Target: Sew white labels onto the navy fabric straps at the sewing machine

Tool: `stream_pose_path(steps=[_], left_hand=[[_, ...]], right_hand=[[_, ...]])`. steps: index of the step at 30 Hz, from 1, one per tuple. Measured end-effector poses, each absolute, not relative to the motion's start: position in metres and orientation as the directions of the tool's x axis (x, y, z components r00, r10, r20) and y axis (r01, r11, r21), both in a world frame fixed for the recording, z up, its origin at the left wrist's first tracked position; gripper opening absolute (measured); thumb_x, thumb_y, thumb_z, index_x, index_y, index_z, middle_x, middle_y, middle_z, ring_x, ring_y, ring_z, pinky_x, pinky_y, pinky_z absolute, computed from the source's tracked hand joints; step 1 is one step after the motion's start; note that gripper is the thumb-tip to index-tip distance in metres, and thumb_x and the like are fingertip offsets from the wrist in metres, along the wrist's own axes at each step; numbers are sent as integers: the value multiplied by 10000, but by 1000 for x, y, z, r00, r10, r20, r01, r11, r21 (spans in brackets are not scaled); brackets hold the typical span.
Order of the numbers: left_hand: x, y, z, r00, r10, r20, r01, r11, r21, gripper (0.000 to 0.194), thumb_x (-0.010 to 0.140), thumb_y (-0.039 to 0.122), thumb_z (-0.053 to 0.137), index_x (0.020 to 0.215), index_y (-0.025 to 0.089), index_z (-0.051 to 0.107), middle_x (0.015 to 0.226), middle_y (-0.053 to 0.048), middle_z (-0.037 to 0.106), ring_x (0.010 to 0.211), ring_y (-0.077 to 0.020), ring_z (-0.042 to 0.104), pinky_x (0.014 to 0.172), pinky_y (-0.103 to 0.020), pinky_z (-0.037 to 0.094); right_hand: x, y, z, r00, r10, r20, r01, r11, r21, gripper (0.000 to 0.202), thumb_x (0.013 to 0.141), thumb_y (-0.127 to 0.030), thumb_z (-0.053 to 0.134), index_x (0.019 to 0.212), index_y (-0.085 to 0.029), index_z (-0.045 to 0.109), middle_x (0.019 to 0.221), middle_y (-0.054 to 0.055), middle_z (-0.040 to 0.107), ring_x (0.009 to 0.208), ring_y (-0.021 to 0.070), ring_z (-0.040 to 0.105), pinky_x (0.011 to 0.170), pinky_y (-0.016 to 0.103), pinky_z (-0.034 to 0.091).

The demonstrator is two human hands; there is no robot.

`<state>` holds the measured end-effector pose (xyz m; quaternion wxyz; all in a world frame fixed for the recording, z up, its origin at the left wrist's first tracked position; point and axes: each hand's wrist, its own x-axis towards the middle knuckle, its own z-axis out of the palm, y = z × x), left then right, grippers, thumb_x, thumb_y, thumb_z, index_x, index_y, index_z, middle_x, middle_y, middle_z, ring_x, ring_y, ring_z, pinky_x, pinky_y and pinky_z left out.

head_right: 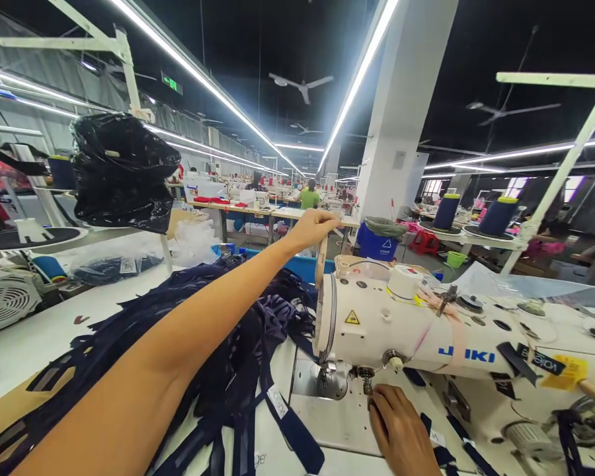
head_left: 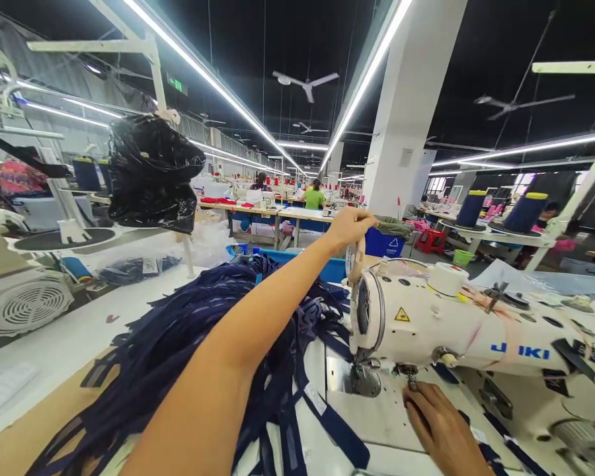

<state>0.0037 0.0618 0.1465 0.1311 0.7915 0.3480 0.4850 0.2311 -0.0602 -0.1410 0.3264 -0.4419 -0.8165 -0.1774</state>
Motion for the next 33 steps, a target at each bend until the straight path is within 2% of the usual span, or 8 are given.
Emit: stream_pose_path(steps=[6, 10, 15, 16, 21, 24, 28, 33], left_hand=[[1, 92, 115, 99, 910, 402, 369, -409, 835, 466, 859, 357, 333, 624, 99, 641, 504, -5, 508, 557, -112, 471, 628, -238, 384], [-3, 81, 54, 78, 959, 272, 432, -278, 858, 503, 877, 336, 263, 648, 73, 625, 405, 31, 349, 457, -117, 399, 535, -254, 361], [-9, 13, -37, 152, 971, 186, 502, -237, 832, 253, 792, 135, 385, 828, 95, 632, 593, -5, 522, 673, -147, 525, 699, -256, 406], [-10, -4, -51, 187, 964, 188, 537, -260, 802, 257, 782, 119, 392, 891, 112, 624, 675, -19, 562, 740, -156, 537, 748, -265, 405], [-8, -54, -88, 412, 885, 215, 826, -463, 323, 382, 802, 165, 400, 1168, 75, 464, 976, -124, 572, 962, -240, 506, 859, -370, 388], [-2, -57, -90, 426, 874, 234, 859, -472, 200, 475, 796, 257, 458, 1221, 57, 389, 1023, -137, 556, 981, -258, 494, 851, -391, 385], [1, -63, -89, 532, 762, 370, 800, -595, 76, 305, 786, 339, 474, 933, 90, 572, 847, -101, 593, 829, -231, 538, 742, -361, 395], [-7, -77, -99, 761, 307, 572, 431, -898, -91, 290, 778, 327, 443, 556, 159, 527, 543, -24, 534, 562, -140, 506, 565, -308, 326]], right_hand=[[234, -54, -146, -396, 581, 711, 836, 549, 17, 198, 854, -304, 401, 886, -221, 578, 895, 76, 613, 825, 211, 583, 678, 325, 506], [234, -54, -145, -382, 589, 712, 837, 547, -3, 204, 854, -308, 396, 867, -216, 578, 886, 79, 611, 810, 212, 582, 660, 327, 499], [232, -61, -137, -375, 643, 667, 855, 518, -19, 247, 870, -289, 351, 854, -192, 578, 889, 99, 606, 834, 227, 564, 669, 345, 485], [232, -63, -135, -383, 653, 653, 858, 513, -11, 253, 872, -280, 348, 861, -182, 581, 889, 105, 603, 838, 230, 559, 666, 343, 483], [232, -68, -130, -416, 659, 627, 864, 502, 45, 271, 872, -268, 347, 844, -161, 595, 869, 118, 600, 845, 245, 538, 691, 360, 466], [233, -70, -130, -428, 662, 616, 864, 499, 64, 270, 868, -270, 357, 849, -152, 599, 865, 120, 602, 843, 249, 533, 694, 364, 463], [233, -70, -130, -432, 671, 602, 861, 505, 54, 274, 861, -277, 366, 882, -139, 602, 865, 124, 599, 855, 251, 534, 710, 366, 460], [234, -71, -130, -418, 714, 562, 870, 493, 20, 268, 852, -296, 374, 910, -171, 603, 864, 111, 602, 835, 248, 539, 703, 370, 453]])
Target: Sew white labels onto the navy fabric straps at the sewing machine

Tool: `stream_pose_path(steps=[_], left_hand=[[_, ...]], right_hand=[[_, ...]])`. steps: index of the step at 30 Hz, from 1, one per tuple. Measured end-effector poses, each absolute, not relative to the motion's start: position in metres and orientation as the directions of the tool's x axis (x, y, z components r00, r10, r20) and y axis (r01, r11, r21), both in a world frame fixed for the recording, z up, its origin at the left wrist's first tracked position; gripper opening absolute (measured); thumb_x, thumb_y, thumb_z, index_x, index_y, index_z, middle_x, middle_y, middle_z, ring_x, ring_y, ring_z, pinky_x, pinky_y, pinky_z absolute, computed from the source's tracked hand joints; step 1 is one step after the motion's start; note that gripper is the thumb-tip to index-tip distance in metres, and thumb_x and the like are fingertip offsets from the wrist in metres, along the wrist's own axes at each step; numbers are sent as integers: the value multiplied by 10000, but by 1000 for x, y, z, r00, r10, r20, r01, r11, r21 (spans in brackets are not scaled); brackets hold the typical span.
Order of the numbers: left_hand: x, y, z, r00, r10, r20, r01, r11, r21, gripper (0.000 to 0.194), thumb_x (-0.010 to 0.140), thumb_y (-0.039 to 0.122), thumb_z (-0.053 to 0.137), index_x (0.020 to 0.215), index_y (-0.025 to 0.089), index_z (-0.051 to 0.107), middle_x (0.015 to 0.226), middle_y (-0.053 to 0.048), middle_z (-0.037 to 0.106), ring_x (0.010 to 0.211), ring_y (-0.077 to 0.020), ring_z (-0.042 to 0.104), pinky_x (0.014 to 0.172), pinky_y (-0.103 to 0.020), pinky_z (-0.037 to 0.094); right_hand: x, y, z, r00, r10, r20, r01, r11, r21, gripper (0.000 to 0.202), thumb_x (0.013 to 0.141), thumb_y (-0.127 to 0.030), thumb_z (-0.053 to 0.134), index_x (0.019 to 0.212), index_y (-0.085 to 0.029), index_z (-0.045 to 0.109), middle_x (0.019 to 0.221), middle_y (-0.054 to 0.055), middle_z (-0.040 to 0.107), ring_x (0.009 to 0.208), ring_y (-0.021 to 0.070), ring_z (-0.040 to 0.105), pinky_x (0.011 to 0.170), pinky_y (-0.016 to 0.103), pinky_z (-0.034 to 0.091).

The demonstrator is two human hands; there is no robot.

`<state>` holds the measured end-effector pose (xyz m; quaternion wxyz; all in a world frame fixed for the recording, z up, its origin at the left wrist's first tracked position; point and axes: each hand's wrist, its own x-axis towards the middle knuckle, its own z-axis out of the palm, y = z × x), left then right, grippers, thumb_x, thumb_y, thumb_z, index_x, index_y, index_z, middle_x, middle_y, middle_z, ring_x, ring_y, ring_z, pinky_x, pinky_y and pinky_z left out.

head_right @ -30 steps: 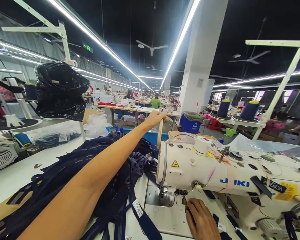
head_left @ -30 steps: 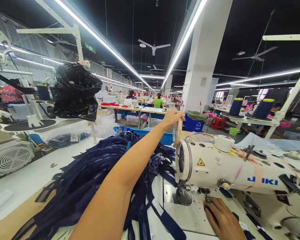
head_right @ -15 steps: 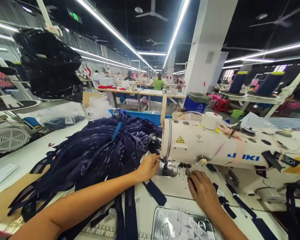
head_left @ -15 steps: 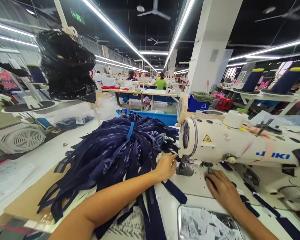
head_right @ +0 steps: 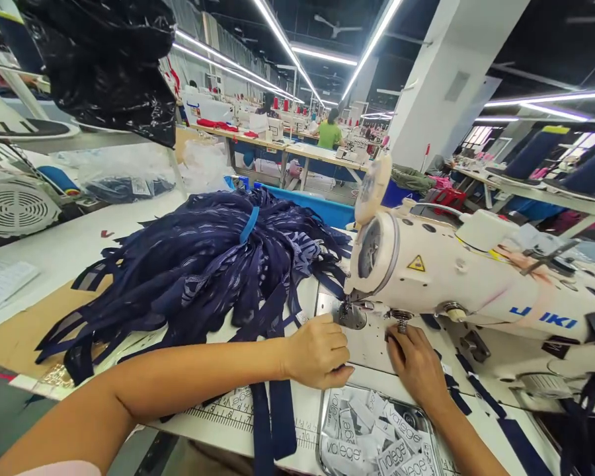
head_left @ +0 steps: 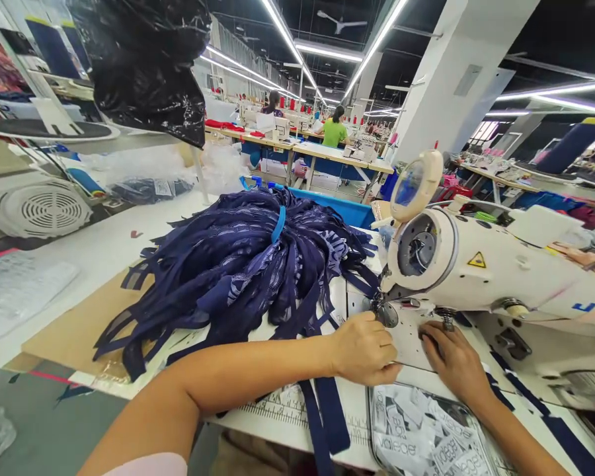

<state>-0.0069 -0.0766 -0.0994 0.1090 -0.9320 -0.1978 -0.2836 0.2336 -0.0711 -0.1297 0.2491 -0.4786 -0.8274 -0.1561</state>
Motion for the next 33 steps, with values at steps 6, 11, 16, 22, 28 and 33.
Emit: stream_pose_path(steps=[6, 11, 16, 22, 28, 33], left_hand=[[-11, -98, -107, 760, 282, 586, 349, -937, -2, 283, 724, 347, 522, 507, 173, 471, 469, 6, 523, 471, -109, 478, 517, -293, 290], [-7, -125, -103, 838, 145, 526, 114, -989, 90, 333, 680, 349, 595, 461, 183, 407, 443, 30, 520, 436, -89, 457, 498, -275, 291], [-10, -124, -103, 800, 328, 502, 307, -943, 127, 343, 703, 456, 566, 535, 170, 481, 429, 22, 509, 429, -100, 466, 488, -275, 282], [-12, -125, -96, 840, 427, 334, 408, -904, 130, 322, 729, 450, 559, 624, 145, 555, 511, -18, 574, 489, -137, 523, 538, -279, 318], [-39, -124, -70, 629, 698, 344, 477, -695, 538, 344, 776, 324, 495, 1057, 147, 586, 569, 19, 587, 530, -107, 516, 622, -251, 375], [-64, -108, -35, 106, 836, 538, 514, -509, 690, 256, 770, 305, 468, 896, 166, 643, 680, 0, 586, 659, -126, 516, 709, -273, 404]], right_hand=[[241, -70, -134, -353, 791, 499, 894, 442, -69, 340, 827, -366, 386, 936, -143, 618, 866, 130, 618, 790, 259, 547, 723, 408, 451], [242, -61, -120, -102, 934, 342, 844, 263, -467, 334, 749, -462, 439, 799, -208, 650, 854, 75, 656, 847, 251, 579, 758, 386, 456], [203, -76, -89, 56, 978, 203, 654, 118, -748, 356, 642, -548, 550, 693, -207, 641, 774, 76, 657, 742, 233, 575, 705, 363, 432], [145, -106, -59, -305, 918, -254, -15, -271, -962, 346, 683, -475, 622, 906, -210, 611, 686, -9, 594, 422, 61, 420, 492, 251, 349], [178, -94, -60, -70, 997, -32, 143, -22, -990, 369, 545, -521, 684, 494, -186, 538, 459, -41, 458, 477, 96, 443, 572, 269, 362], [213, -95, -66, -23, 996, 87, 373, 90, -924, 346, 579, -541, 608, 576, -196, 582, 586, 10, 564, 623, 166, 518, 670, 320, 401]])
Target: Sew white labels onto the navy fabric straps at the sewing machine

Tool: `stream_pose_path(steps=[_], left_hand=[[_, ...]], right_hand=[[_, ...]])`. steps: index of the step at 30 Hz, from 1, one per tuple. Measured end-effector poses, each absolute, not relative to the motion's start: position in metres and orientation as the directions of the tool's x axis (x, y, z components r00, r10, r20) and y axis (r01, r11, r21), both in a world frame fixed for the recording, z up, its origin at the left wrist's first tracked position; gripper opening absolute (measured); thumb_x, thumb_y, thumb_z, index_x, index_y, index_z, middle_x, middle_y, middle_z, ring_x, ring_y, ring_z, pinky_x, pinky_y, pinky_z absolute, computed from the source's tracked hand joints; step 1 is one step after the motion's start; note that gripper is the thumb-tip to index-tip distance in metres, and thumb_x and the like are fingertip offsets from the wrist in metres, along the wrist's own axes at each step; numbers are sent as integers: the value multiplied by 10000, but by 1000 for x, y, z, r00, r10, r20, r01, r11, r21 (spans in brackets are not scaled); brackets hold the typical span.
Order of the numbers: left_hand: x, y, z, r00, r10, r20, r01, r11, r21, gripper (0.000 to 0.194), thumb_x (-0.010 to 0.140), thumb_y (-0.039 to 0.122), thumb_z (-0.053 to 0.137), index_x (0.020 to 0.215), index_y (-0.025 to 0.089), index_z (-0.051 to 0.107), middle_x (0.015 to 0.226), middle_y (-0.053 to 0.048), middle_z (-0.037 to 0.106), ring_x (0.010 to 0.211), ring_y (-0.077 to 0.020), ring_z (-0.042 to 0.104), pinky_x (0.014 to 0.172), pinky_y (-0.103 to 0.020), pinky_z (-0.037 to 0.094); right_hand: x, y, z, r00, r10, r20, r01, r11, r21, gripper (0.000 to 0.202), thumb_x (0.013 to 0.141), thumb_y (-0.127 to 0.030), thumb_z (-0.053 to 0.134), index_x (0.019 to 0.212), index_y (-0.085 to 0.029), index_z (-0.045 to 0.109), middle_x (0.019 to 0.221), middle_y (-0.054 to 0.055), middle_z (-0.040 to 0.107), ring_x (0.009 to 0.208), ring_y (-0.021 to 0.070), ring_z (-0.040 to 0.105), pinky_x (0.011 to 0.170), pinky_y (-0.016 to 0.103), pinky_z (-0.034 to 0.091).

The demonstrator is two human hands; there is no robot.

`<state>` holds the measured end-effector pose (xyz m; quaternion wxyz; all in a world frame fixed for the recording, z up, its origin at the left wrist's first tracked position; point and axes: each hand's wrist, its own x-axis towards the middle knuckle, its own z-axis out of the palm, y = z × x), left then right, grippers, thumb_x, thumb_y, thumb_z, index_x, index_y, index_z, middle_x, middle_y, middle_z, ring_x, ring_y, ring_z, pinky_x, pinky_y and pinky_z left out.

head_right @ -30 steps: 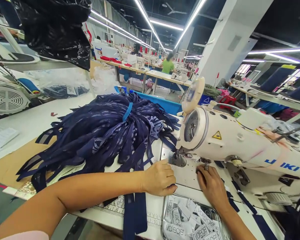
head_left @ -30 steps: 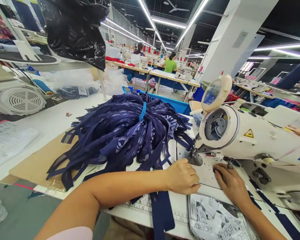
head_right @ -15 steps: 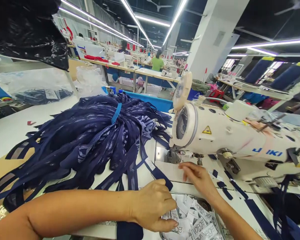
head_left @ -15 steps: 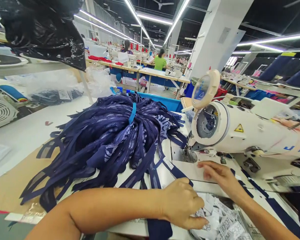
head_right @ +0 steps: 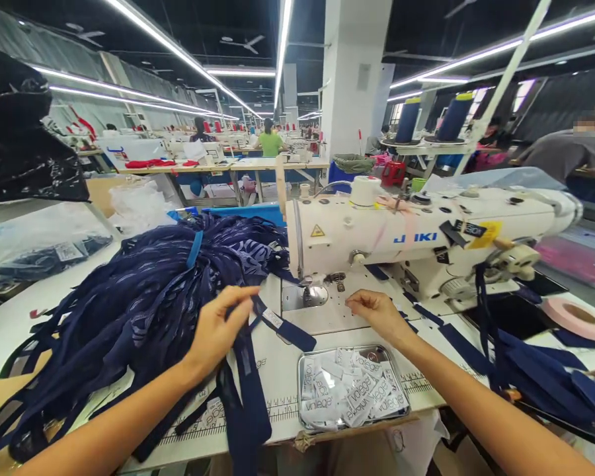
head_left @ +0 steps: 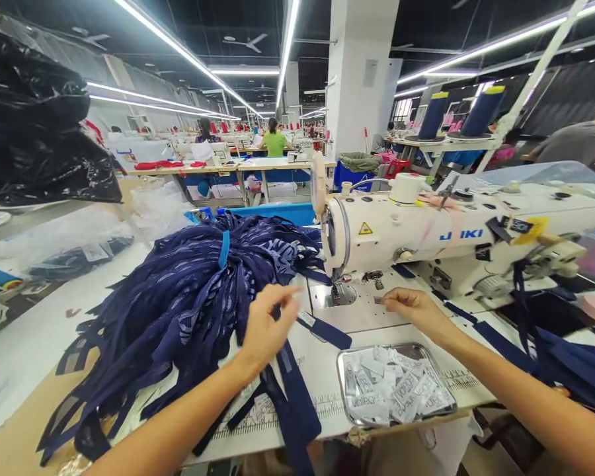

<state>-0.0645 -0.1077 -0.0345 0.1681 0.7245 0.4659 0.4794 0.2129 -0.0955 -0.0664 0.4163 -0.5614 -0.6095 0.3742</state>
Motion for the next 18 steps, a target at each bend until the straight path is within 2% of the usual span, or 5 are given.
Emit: stream_pose_path(steps=[4, 7, 12, 16, 18], left_hand=[[-55, -106, -14, 24, 805, 593, 417, -547, 726, 181, 763, 269, 484, 816, 166, 623, 772, -19, 596, 760, -147, 529, 745, -284, 413], [-27, -109, -17, 346, 858, 379, 228, -469, 853, 190, 750, 245, 528, 888, 156, 622, 824, -41, 622, 709, -132, 549, 713, -280, 429], [20, -101, -47, 754, 648, 108, -126, -19, 992, 583, 670, 277, 664, 1204, 250, 432, 1252, -113, 451, 626, -74, 566, 660, -283, 470], [31, -93, -64, 731, 682, 40, -112, 62, 992, 672, 613, 240, 712, 1209, 205, 403, 863, -22, 591, 614, -86, 567, 647, -261, 453], [30, -93, -69, 711, 703, 3, -41, 37, 998, 622, 625, 216, 694, 1183, 169, 423, 634, 52, 541, 533, -71, 524, 578, -225, 421]], right_hand=[[216, -106, -66, -87, 973, 215, 427, 231, -874, 311, 659, -503, 568, 604, -198, 584, 717, 42, 608, 767, 198, 559, 791, 347, 397], [208, -114, -62, -201, 957, 209, 389, 274, -880, 283, 706, -471, 558, 633, -200, 594, 897, 70, 621, 933, 217, 546, 865, 358, 375], [197, -122, -56, -381, 913, 148, 227, 247, -942, 229, 761, -396, 557, 659, -198, 611, 1022, 67, 588, 1022, 211, 514, 897, 371, 368], [198, -118, -61, -303, 946, 115, 124, 159, -980, 250, 734, -418, 593, 649, -184, 611, 1131, 70, 535, 1042, 206, 508, 899, 360, 376], [197, -114, -66, -257, 959, 115, 125, 151, -981, 279, 709, -450, 607, 640, -180, 606, 1121, 76, 541, 1049, 212, 504, 914, 367, 360]])
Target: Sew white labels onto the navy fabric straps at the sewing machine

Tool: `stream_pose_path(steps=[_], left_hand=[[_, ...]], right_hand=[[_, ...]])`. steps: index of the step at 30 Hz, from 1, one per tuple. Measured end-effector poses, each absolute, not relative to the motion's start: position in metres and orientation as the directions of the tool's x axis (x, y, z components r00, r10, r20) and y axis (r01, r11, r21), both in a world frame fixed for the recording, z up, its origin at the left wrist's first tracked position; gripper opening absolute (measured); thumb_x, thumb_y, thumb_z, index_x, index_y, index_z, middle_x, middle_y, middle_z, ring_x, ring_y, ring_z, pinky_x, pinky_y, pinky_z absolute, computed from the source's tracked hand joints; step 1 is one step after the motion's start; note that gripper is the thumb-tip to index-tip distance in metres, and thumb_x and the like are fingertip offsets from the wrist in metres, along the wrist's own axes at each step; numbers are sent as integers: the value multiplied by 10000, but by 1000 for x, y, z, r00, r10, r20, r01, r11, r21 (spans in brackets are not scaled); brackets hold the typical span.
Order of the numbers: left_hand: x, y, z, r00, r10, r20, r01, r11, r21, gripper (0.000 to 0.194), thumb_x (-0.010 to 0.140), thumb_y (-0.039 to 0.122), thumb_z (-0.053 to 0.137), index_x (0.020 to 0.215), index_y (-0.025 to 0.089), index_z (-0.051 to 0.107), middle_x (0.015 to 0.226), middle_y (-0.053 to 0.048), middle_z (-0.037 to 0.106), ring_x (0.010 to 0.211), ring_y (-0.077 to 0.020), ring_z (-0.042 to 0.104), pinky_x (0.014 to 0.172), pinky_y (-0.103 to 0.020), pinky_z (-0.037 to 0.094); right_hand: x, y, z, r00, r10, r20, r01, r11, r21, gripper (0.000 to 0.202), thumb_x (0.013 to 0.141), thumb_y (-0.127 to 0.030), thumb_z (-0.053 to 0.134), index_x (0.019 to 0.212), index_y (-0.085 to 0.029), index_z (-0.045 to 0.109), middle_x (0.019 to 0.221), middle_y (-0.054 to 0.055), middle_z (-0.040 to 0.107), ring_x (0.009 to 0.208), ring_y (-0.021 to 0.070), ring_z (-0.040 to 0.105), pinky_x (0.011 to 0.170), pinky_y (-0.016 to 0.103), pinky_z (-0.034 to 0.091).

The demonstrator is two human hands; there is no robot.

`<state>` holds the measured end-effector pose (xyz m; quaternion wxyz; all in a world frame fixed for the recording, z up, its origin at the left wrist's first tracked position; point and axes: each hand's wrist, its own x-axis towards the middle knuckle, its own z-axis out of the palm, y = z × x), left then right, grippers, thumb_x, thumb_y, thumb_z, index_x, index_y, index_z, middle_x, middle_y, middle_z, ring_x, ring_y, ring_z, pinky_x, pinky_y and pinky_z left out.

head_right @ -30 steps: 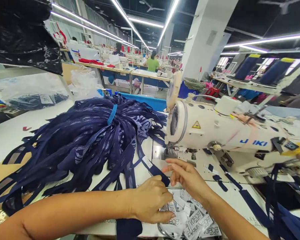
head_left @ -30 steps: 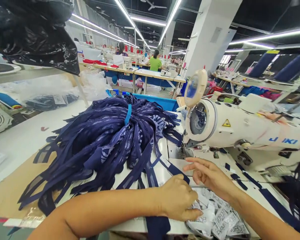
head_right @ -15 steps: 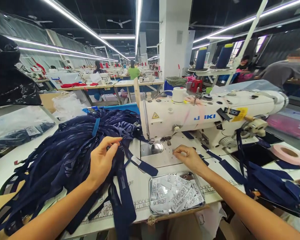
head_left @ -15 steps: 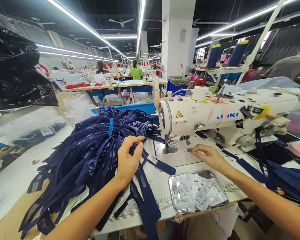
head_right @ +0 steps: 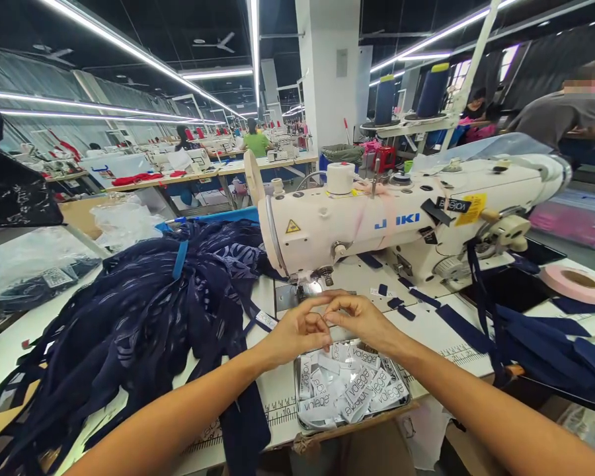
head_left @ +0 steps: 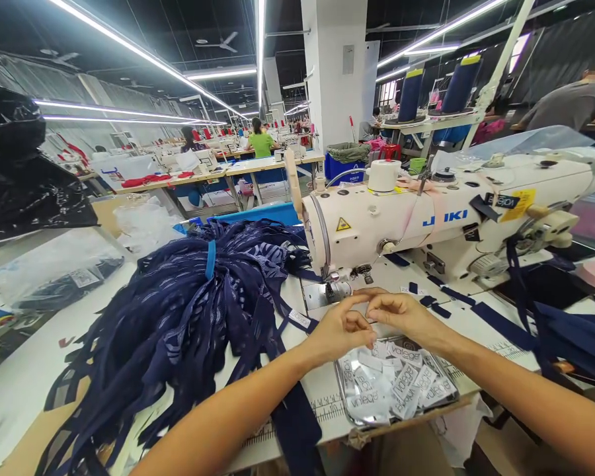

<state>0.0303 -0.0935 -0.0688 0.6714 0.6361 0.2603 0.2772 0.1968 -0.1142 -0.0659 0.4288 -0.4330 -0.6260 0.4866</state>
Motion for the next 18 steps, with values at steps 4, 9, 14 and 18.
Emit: stream_pose_path(steps=[4, 9, 14, 18], left_hand=[[25, -97, -73, 496, 865, 79, 143, -171, 975, 274, 672, 155, 616, 940, 130, 564, 467, 111, 370, 444, -29, 352, 500, -179, 316], [19, -97, -69, 481, 872, 92, 70, -143, 987, 400, 643, 194, 658, 1029, 179, 551, 751, 26, 551, 521, -33, 447, 545, -193, 381], [24, -99, -68, 730, 683, 28, -162, 133, 978, 702, 622, 265, 715, 1231, 251, 366, 775, 8, 561, 625, -104, 559, 644, -278, 457], [24, -99, -78, 518, 845, 134, 83, -206, 975, 379, 680, 202, 627, 1044, 170, 525, 538, 85, 401, 481, -54, 409, 538, -208, 375]], right_hand=[[191, -106, -73, -201, 967, 156, 165, 190, -968, 329, 666, -508, 611, 612, -185, 578, 994, 77, 586, 1019, 224, 512, 933, 398, 335], [183, -106, -68, -245, 944, 220, 267, 284, -921, 261, 736, -435, 557, 630, -198, 587, 1023, 68, 555, 1031, 219, 498, 882, 376, 384], [179, -114, -61, -325, 923, 208, 275, 303, -912, 224, 773, -395, 515, 700, -216, 626, 943, 53, 552, 922, 194, 543, 778, 336, 446], [181, -112, -67, -243, 935, 258, 291, 323, -900, 197, 767, -345, 520, 646, -199, 572, 1075, 65, 541, 1058, 208, 479, 922, 370, 339]])
